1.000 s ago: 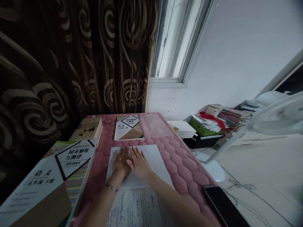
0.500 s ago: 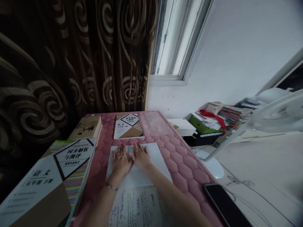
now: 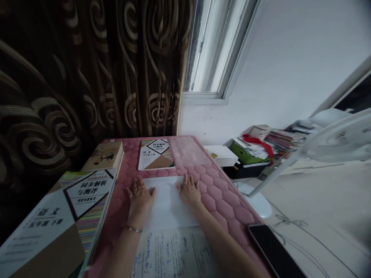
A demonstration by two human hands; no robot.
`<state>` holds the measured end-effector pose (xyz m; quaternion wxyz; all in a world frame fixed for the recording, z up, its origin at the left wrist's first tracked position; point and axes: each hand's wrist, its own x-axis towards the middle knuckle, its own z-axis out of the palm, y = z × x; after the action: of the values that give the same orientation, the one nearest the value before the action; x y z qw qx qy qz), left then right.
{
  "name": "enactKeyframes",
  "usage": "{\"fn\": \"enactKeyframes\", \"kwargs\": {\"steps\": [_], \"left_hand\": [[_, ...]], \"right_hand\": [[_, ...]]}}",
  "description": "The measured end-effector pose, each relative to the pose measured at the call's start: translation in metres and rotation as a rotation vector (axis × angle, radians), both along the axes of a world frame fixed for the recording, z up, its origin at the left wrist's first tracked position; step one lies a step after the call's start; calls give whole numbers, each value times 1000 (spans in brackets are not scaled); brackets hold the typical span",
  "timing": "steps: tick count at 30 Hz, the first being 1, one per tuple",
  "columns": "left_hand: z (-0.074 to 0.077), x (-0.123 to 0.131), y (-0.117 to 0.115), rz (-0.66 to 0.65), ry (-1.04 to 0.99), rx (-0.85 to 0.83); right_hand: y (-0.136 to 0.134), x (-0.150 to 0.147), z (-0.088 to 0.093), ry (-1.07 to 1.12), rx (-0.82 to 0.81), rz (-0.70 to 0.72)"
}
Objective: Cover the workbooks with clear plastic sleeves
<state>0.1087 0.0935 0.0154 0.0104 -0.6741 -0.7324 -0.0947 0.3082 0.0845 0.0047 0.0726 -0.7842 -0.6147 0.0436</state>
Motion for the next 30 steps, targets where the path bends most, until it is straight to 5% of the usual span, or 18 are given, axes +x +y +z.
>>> {"fn": "enactKeyframes", "kwargs": {"steps": [12,15,21,24,30], "left_hand": [[-5,-5,-2,44,15,78],[-5,-10,-26,8,68,61],[-23,-35,-110,-157,94,61],[-26,-40,-130,-147,66,81],[-28,-37,-128,-118,11,64]], "right_hand": [[-1,-3,-2,-16,-3,-46],[-2,-4,0,-32,-4,-49],[1,-12,12,-76,-76,-46],[-1,-40,21,-109,-38,84],[-7,-134,21,63,-43,453]]}}
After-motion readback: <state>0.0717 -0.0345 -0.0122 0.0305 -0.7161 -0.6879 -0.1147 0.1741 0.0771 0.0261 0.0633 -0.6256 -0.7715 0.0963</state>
